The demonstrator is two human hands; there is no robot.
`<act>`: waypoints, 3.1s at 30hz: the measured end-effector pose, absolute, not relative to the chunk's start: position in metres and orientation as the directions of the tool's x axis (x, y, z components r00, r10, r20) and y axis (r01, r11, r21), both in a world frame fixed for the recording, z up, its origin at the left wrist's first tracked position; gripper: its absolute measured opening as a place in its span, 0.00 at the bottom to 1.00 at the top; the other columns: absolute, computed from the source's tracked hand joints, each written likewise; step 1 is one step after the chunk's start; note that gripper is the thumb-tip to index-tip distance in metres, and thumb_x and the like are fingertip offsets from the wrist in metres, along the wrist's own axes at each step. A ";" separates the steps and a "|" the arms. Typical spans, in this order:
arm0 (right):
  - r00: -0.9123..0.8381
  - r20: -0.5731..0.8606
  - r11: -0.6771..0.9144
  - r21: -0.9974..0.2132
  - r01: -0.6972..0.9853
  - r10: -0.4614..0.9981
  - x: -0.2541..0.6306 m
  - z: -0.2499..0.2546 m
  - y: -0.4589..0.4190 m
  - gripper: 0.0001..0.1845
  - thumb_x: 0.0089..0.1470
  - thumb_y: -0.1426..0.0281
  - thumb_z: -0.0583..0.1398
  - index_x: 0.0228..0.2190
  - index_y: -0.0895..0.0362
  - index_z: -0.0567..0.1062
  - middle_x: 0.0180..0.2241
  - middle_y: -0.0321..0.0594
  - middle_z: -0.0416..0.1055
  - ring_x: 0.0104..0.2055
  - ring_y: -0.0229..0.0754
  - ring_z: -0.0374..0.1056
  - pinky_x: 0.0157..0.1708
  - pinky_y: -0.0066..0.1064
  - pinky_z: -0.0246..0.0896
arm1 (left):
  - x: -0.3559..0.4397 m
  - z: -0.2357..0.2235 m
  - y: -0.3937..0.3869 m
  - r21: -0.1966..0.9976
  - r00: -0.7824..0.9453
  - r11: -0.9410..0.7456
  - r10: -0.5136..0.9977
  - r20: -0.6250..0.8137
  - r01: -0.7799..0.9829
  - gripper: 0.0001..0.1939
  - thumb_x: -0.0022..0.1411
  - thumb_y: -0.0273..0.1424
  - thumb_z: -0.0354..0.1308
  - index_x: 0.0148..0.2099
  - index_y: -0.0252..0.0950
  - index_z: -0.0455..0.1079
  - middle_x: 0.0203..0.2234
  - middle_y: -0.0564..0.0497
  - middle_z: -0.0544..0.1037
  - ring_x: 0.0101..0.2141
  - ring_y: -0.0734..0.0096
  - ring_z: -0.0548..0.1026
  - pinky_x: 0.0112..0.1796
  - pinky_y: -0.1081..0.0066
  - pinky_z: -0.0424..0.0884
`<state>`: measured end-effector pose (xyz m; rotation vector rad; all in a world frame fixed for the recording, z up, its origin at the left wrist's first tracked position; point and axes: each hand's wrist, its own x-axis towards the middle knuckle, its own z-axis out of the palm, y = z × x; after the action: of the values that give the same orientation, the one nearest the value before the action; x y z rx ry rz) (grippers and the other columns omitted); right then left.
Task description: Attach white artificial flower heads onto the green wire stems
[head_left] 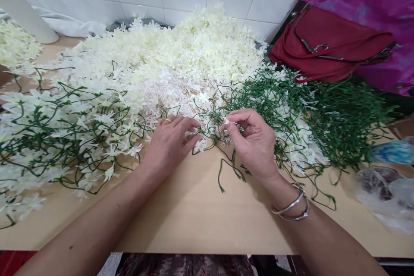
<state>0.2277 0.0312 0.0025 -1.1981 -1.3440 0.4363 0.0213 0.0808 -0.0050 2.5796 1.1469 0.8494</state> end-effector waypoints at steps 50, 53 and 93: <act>-0.109 0.519 0.499 -0.710 0.497 0.847 0.217 0.004 0.021 0.07 0.64 0.75 0.62 0.34 0.52 0.76 0.35 0.37 0.78 0.41 0.41 0.75 0.42 0.35 0.70 | 0.025 0.003 0.069 0.803 0.509 -0.522 0.794 0.333 0.288 0.05 0.72 0.30 0.57 0.40 0.38 0.71 0.25 0.55 0.77 0.27 0.73 0.74 0.33 0.72 0.69; -0.048 0.414 0.399 -0.829 0.392 0.909 0.217 0.004 0.024 0.06 0.63 0.73 0.64 0.32 0.53 0.76 0.33 0.37 0.78 0.38 0.41 0.74 0.40 0.35 0.70 | 0.026 0.001 0.068 0.839 0.503 -0.468 0.815 0.288 0.278 0.05 0.72 0.31 0.58 0.40 0.38 0.72 0.26 0.54 0.78 0.27 0.73 0.76 0.33 0.71 0.70; -0.056 0.168 0.171 -0.984 0.045 0.984 0.227 0.010 0.032 0.12 0.58 0.59 0.70 0.35 0.54 0.80 0.30 0.35 0.78 0.31 0.37 0.75 0.37 0.32 0.73 | 0.026 0.010 0.065 0.868 0.430 -0.415 0.860 0.276 0.272 0.08 0.71 0.37 0.63 0.42 0.40 0.80 0.29 0.52 0.85 0.30 0.70 0.82 0.33 0.72 0.76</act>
<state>0.2270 0.0315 0.0096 -1.0926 -1.3600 1.0956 0.0261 0.0652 0.0100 1.9103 0.9580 0.9632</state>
